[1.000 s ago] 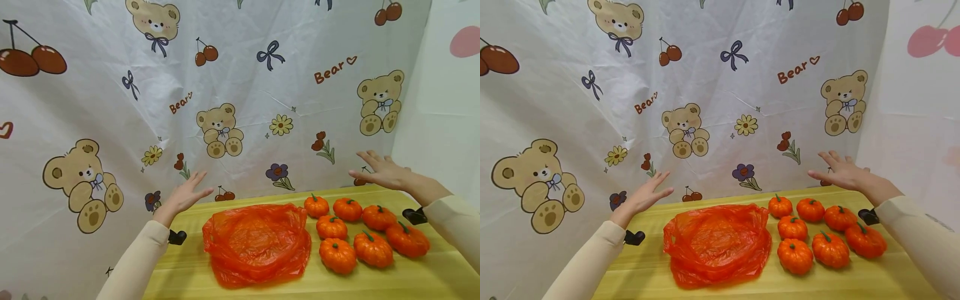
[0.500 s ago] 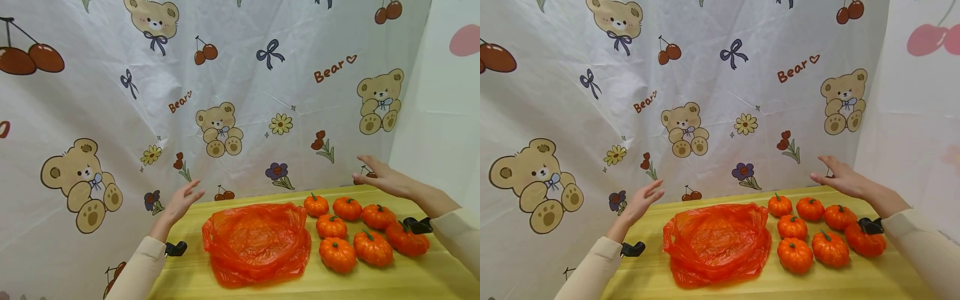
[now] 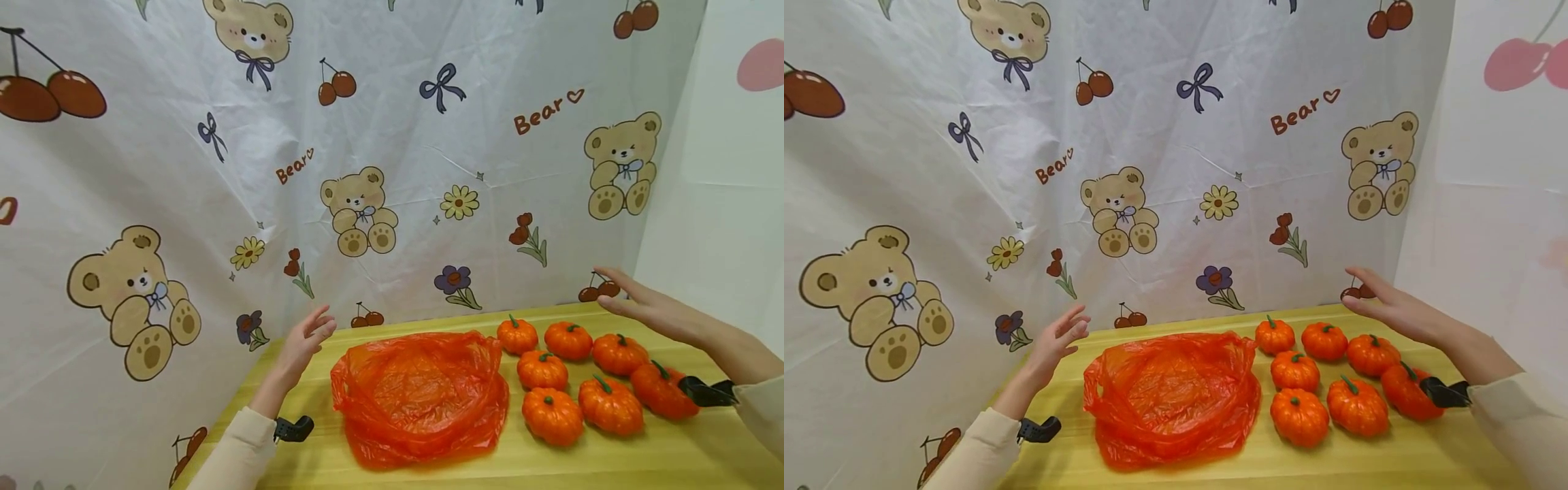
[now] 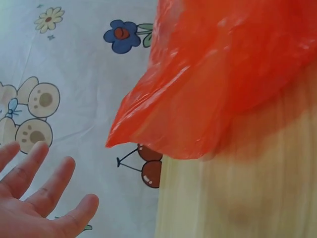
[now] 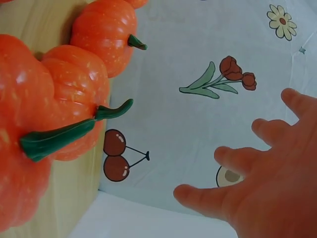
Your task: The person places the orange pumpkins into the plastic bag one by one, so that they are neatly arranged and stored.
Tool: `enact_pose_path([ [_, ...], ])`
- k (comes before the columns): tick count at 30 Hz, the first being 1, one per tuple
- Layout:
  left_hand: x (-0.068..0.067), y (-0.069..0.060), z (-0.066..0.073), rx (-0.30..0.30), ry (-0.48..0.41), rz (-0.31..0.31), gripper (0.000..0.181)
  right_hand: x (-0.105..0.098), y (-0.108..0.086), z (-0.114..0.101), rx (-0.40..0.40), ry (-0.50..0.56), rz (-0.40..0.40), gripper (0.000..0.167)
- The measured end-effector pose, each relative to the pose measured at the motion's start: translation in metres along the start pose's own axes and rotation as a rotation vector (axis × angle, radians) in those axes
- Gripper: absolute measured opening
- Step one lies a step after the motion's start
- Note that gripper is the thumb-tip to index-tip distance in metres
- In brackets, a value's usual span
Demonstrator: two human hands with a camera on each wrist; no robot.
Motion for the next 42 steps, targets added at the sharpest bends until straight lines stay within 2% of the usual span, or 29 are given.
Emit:
enact_pose_path([
  [4, 0.007, -0.006, -0.009, -0.017, -0.044, -0.004, 0.065, 0.003, -0.009, 0.003, -0.022, 0.021, -0.014, 0.074],
  [9, 0.01, -0.01, -0.015, -0.013, -0.057, 0.025, 0.06, 0.006, -0.018, 0.008, -0.046, 0.022, -0.012, 0.074],
  [14, 0.013, -0.012, -0.019, -0.006, -0.074, 0.051, 0.057, 0.007, -0.029, 0.017, -0.055, 0.018, 0.02, 0.07],
  [19, 0.016, -0.014, -0.029, -0.034, -0.089, 0.057, 0.058, 0.01, -0.041, 0.033, -0.023, 0.005, 0.055, 0.066],
  [25, 0.018, -0.02, -0.036, -0.052, -0.117, 0.063, 0.062, 0.009, -0.047, 0.041, -0.043, 0.003, 0.086, 0.06],
  [31, 0.024, -0.025, -0.047, -0.097, -0.15, 0.072, 0.066, 0.013, -0.055, 0.052, -0.031, 0.047, 0.056, 0.053],
  [42, 0.033, -0.033, -0.062, -0.167, -0.209, 0.092, 0.074, 0.028, -0.067, 0.07, -0.023, 0.052, 0.017, 0.042],
])
Point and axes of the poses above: each hand's wrist, its own y-axis towards the middle knuckle, its own x-axis out of the palm, z = x × y, the point moved 9 cm from there along y, towards the middle knuckle, and after that the axes turned 6 degrees about -x, right-handed, at the moved point
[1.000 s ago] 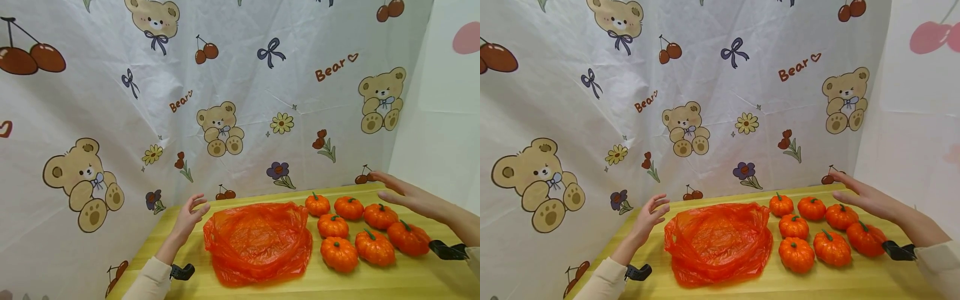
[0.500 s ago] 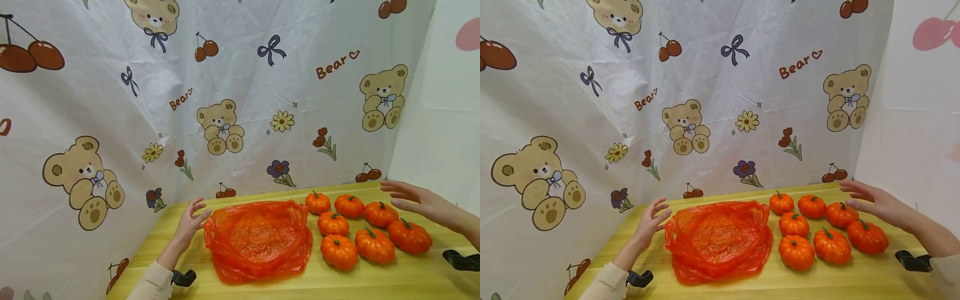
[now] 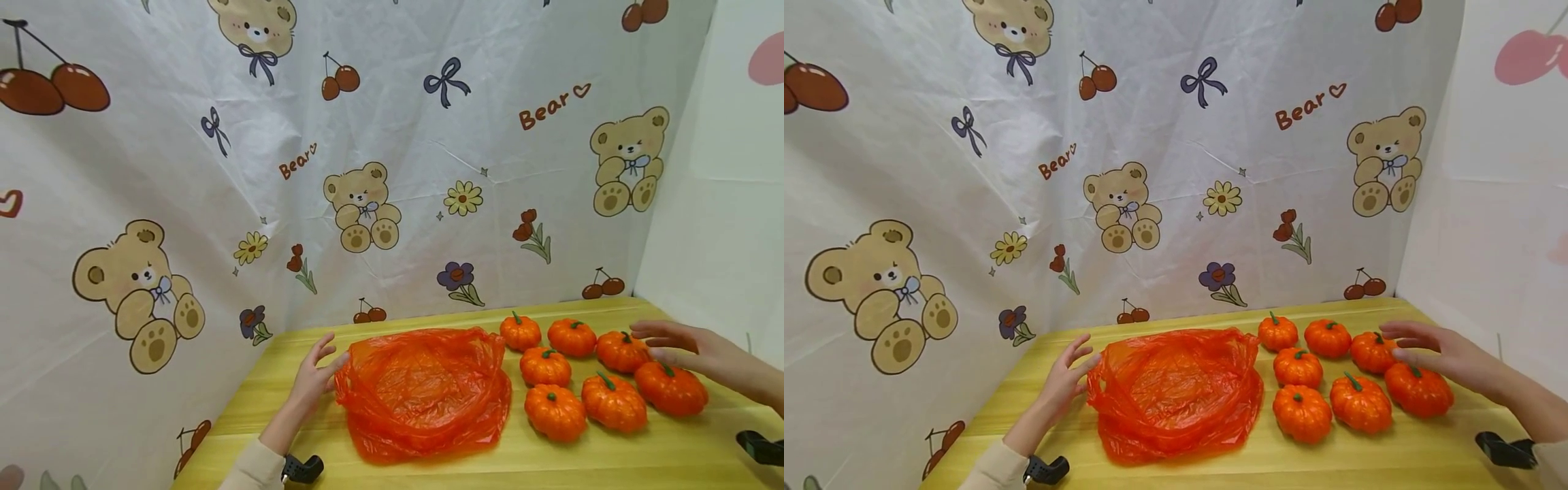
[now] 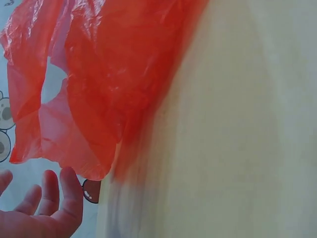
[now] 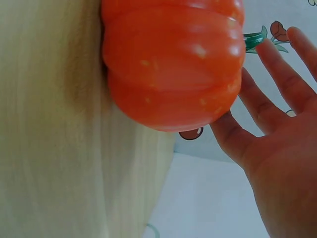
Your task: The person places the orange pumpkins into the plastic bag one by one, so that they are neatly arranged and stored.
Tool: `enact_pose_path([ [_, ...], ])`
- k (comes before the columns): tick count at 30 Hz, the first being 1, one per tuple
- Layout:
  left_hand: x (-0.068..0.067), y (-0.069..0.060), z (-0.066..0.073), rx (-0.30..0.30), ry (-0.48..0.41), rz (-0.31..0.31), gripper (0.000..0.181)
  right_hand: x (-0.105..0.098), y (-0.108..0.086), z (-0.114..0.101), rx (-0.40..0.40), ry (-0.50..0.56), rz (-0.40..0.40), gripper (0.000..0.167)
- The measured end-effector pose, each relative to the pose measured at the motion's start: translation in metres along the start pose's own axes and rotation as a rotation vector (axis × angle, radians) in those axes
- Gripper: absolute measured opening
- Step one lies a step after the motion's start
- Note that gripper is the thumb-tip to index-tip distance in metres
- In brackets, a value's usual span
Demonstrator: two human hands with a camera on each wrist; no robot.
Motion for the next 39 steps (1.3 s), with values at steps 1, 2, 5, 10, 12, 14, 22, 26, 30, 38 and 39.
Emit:
enact_pose_path([
  [1, 0.001, -0.001, -0.001, -0.006, -0.005, -0.001, 0.074, 0.001, -0.001, 0.001, 0.008, -0.006, 0.002, 0.042],
  [2, 0.001, -0.001, -0.003, -0.013, -0.013, -0.003, 0.074, 0.002, -0.002, 0.003, 0.018, -0.011, 0.001, 0.042],
  [5, 0.003, -0.003, -0.007, -0.027, -0.041, -0.009, 0.07, 0.005, -0.006, 0.007, 0.046, -0.021, 0.002, 0.042],
  [10, 0.007, -0.003, -0.009, -0.034, -0.084, -0.024, 0.064, 0.01, -0.011, 0.015, 0.082, -0.038, -0.031, 0.043],
  [12, 0.007, -0.002, -0.009, -0.035, -0.1, -0.032, 0.062, 0.011, -0.012, 0.019, 0.101, -0.043, -0.048, 0.042],
  [14, 0.008, -0.001, -0.011, -0.043, -0.126, -0.039, 0.058, 0.014, -0.014, 0.023, 0.103, -0.034, -0.062, 0.041],
  [22, 0.011, -0.004, -0.018, -0.065, -0.163, -0.063, 0.053, 0.026, -0.022, 0.036, -0.045, -0.049, -0.04, 0.028],
  [26, 0.011, -0.003, -0.017, -0.066, -0.156, -0.065, 0.052, 0.029, -0.021, 0.035, -0.085, -0.031, -0.077, 0.034],
  [30, 0.012, -0.003, -0.017, -0.067, -0.15, -0.072, 0.054, 0.029, -0.025, 0.037, -0.083, -0.023, -0.105, 0.041],
  [38, 0.014, -0.005, -0.019, -0.092, -0.15, -0.074, 0.06, 0.026, -0.032, 0.035, -0.209, -0.056, -0.028, 0.06],
  [39, 0.015, -0.006, -0.02, -0.094, -0.15, -0.077, 0.061, 0.026, -0.031, 0.036, -0.216, -0.062, -0.027, 0.061],
])
Point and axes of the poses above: each hand's wrist, its own y-axis towards the middle knuckle, its own x-axis out of the palm, z = x × y, the point moved 9 cm from there along y, towards the middle knuckle, and after that the axes turned 6 degrees about -x, right-handed, at the moved point
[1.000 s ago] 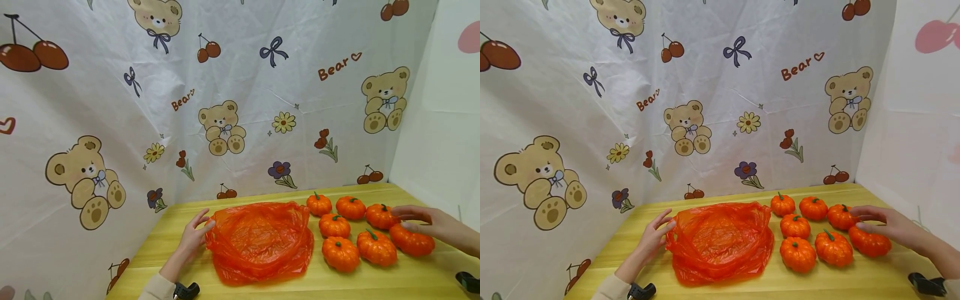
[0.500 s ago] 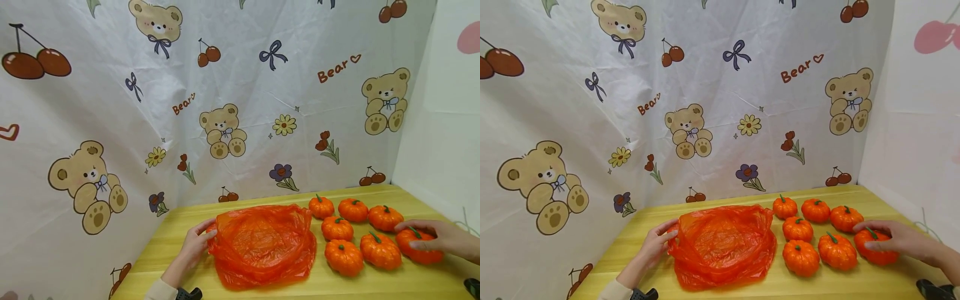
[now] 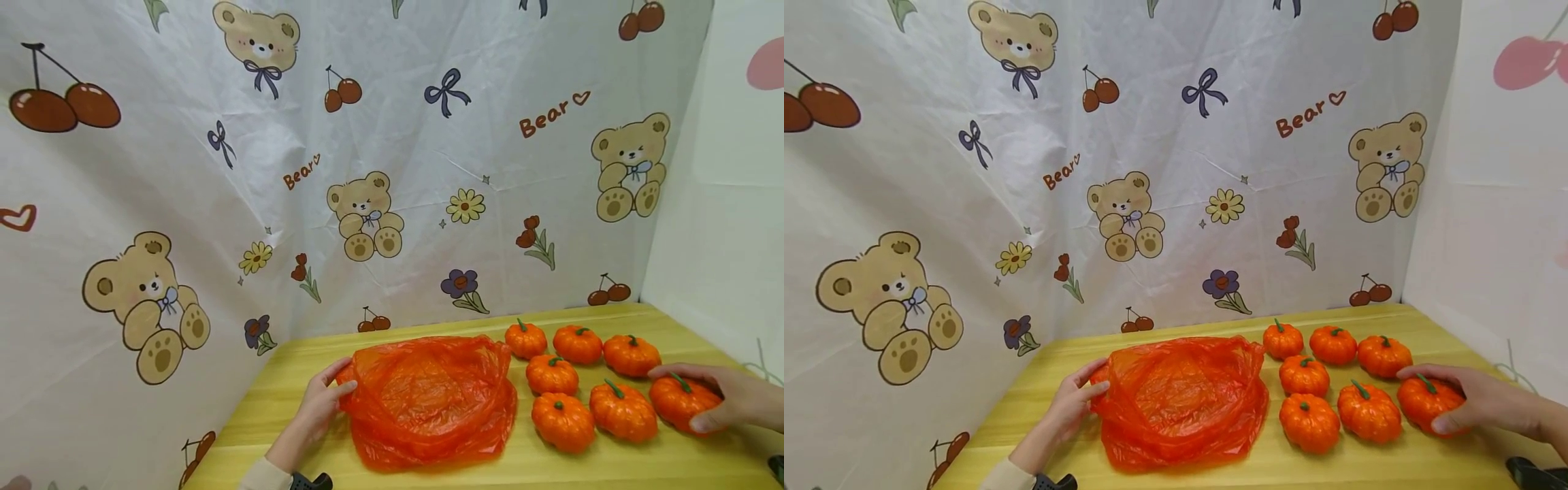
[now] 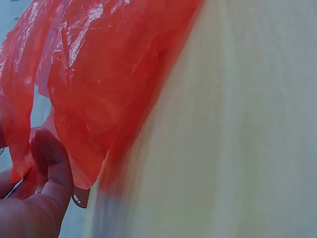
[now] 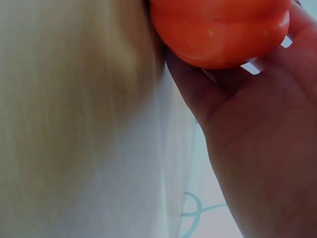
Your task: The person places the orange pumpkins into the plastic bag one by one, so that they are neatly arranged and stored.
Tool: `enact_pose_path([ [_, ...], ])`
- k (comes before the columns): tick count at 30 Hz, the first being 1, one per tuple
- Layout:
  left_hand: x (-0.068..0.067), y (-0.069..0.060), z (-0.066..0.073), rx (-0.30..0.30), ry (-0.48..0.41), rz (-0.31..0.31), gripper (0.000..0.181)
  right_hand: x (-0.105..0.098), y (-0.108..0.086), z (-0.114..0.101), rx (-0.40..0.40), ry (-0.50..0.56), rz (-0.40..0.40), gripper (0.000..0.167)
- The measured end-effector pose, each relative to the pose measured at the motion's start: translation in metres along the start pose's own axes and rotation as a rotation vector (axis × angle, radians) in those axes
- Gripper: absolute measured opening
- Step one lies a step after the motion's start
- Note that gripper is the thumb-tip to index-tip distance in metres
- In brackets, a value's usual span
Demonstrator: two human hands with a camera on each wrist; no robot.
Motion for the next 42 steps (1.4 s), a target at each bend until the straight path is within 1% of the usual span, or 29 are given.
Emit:
enact_pose_path([
  [5, 0.003, -0.002, -0.002, -0.011, -0.01, -0.014, 0.063, -0.001, 0.001, 0.001, -0.03, -0.013, -0.012, 0.061],
  [9, 0.003, -0.003, -0.002, -0.016, -0.012, -0.005, 0.064, -0.002, 0.004, -0.002, -0.008, 0.011, -0.051, 0.055],
  [14, 0.003, -0.002, 0.0, -0.016, -0.018, -0.011, 0.063, -0.009, 0.011, -0.008, 0.059, 0.046, -0.111, 0.048],
  [19, 0.006, -0.001, 0.005, -0.004, -0.034, -0.04, 0.064, -0.02, 0.025, -0.013, 0.184, 0.096, -0.17, 0.044],
  [21, 0.006, -0.001, 0.005, -0.003, -0.04, -0.047, 0.064, -0.023, 0.032, -0.017, 0.225, 0.136, -0.189, 0.046],
  [24, 0.007, -0.002, 0.005, -0.006, -0.046, -0.057, 0.065, -0.025, 0.042, -0.024, 0.247, 0.213, -0.206, 0.049],
  [27, 0.007, -0.003, 0.002, -0.011, -0.059, -0.064, 0.065, -0.023, 0.053, -0.033, 0.244, 0.275, -0.221, 0.051],
  [29, 0.008, -0.004, 0.001, -0.009, -0.064, -0.073, 0.066, -0.021, 0.061, -0.039, 0.225, 0.302, -0.225, 0.051],
  [34, 0.009, -0.004, -0.001, -0.011, -0.076, -0.088, 0.066, -0.015, 0.082, -0.059, 0.164, 0.326, -0.22, 0.05],
  [39, 0.006, -0.002, -0.001, -0.017, -0.09, -0.084, 0.066, -0.012, 0.107, -0.081, 0.122, 0.297, -0.204, 0.05],
  [42, 0.006, -0.002, 0.001, -0.016, -0.094, -0.081, 0.065, -0.013, 0.122, -0.095, 0.108, 0.225, -0.178, 0.05],
])
Point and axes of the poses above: each hand's wrist, its own y-axis towards the middle knuckle, its own x-axis out of the palm, z = x × y, the point moved 9 cm from there along y, towards the middle knuckle, and after that the axes turned 6 degrees about -x, right-handed, at the moved point
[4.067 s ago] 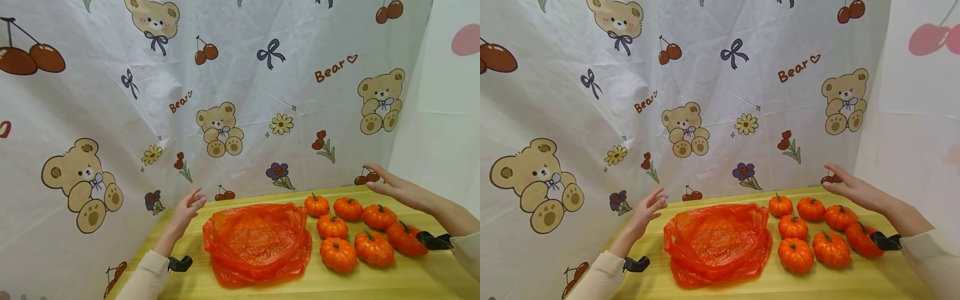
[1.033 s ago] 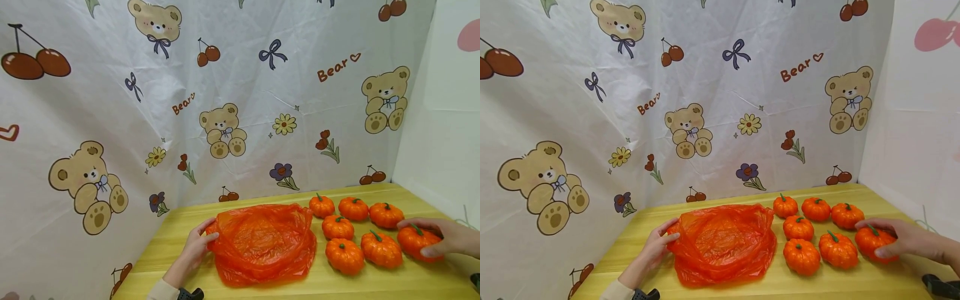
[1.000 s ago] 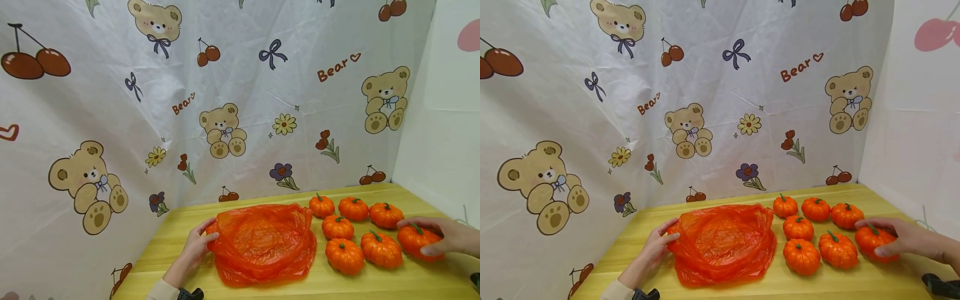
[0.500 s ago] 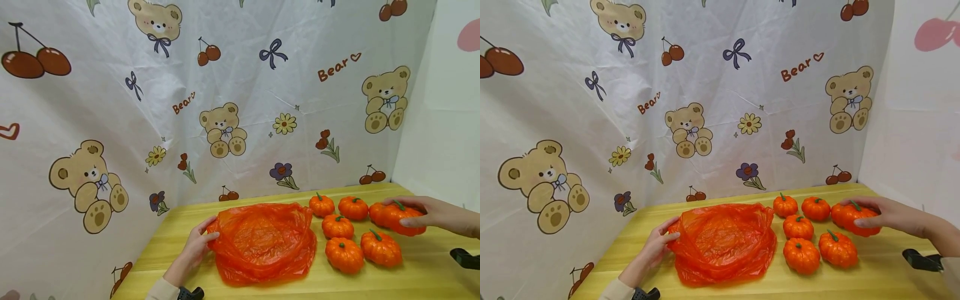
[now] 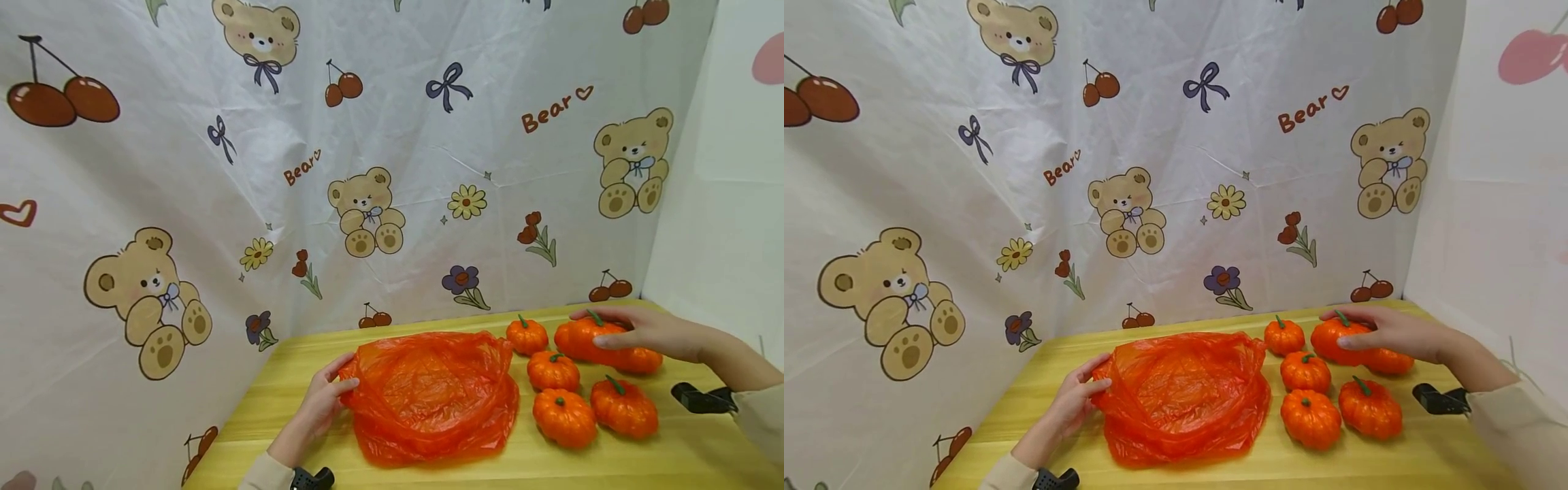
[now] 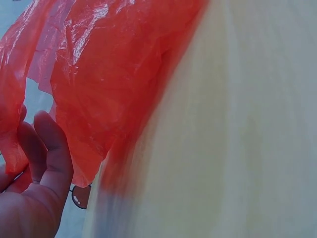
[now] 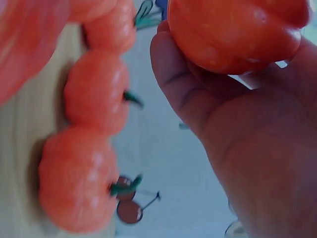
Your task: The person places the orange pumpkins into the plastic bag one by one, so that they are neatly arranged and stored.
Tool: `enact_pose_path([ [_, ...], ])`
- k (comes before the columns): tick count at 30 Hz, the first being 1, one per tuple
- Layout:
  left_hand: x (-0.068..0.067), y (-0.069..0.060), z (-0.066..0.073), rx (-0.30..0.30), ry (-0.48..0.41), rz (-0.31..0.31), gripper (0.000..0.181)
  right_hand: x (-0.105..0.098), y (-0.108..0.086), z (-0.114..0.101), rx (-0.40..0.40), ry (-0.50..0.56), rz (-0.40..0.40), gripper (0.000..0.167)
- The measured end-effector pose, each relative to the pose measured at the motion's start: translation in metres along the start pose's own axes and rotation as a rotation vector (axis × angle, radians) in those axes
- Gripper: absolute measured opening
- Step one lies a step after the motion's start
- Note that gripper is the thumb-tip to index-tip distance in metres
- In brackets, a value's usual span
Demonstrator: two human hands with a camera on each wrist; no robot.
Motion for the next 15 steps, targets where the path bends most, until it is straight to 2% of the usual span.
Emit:
enact_pose_path([
  [4, 0.0, 0.0, 0.003, 0.005, 0.004, -0.004, 0.064, -0.001, 0.015, -0.014, 0.018, -0.069, 0.022, 0.049],
  [7, 0.0, 0.0, 0.004, 0.005, 0.004, -0.009, 0.064, 0.0, 0.026, -0.02, 0.041, -0.076, 0.019, 0.049],
  [15, 0.0, 0.001, 0.002, 0.007, 0.002, -0.031, 0.065, 0.013, 0.049, -0.028, 0.09, 0.056, -0.014, 0.055],
])
Point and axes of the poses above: each hand's wrist, its own y-axis towards the middle knuckle, its own x-axis out of the palm, z = x × y, the point moved 9 cm from there along y, towards the middle knuckle, and after that the axes turned 6 degrees about -x, right-handed, at the moved point
